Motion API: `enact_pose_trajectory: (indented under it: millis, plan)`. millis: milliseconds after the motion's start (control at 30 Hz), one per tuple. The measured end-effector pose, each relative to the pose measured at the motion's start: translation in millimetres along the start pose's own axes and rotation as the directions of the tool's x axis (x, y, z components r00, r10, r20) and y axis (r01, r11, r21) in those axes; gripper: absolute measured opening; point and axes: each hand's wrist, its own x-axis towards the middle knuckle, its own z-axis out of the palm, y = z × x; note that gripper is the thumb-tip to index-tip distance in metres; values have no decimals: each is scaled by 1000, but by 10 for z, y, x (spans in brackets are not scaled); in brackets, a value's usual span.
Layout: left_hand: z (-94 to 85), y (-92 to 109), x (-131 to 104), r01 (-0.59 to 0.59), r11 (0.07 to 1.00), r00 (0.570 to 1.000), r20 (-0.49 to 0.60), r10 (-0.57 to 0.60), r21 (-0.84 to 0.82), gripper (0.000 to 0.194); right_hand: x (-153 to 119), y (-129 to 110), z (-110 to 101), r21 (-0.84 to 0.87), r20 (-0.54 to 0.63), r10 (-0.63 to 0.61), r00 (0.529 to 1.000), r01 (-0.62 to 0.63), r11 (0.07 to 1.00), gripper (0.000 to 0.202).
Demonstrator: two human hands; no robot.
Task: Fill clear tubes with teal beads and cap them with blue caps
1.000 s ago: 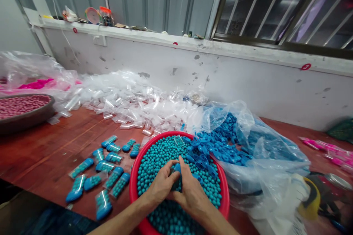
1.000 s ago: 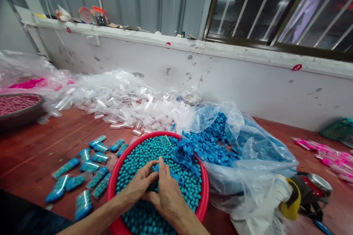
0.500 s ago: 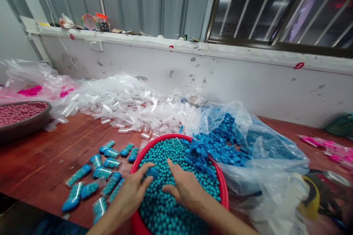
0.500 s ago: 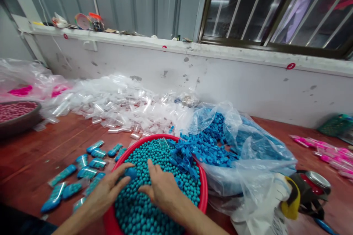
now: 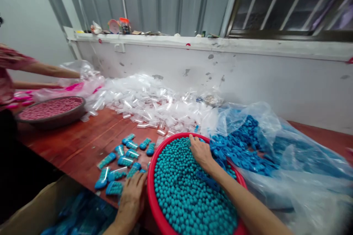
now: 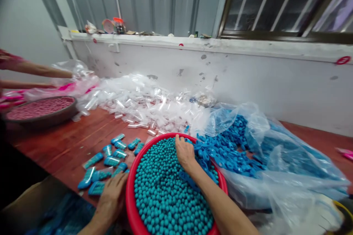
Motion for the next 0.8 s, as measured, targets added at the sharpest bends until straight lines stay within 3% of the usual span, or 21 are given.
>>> enact_pose_trajectory:
  millis: [100,267,367,467,600,700,800]
  plan:
    - [191,54,-111,-105,994,993,48,105,3,45,-57,40,-12,17,-11,-53,999,53,998,40]
    - [177,62,170,-103,991,967,224,120,-86,41,-114,75,-55,50,6,-94,996,93,994,24]
    - [218,-128,319,-5,1000,968,250,10,-18,45,-134,108,-111,83,2,-80,997,80,993,22]
    - [252,-357,446,153,987,968,193,-161,56,42,-207,120,-146,147,-22,-107,994,109,983,27]
    - [12,-364,704,253,958,967,9,-254,-138,37,-401,54,-40,405,7,-205,979,185,896,41]
    - [-302,-100,882,161,930,968,-131,-214,-332,30,-544,18,72,550,114,-287,951,180,815,42]
    - [-543,220,934,-16,905,993,-116,-37,-426,27,-578,56,87,622,349,-386,854,98,777,41]
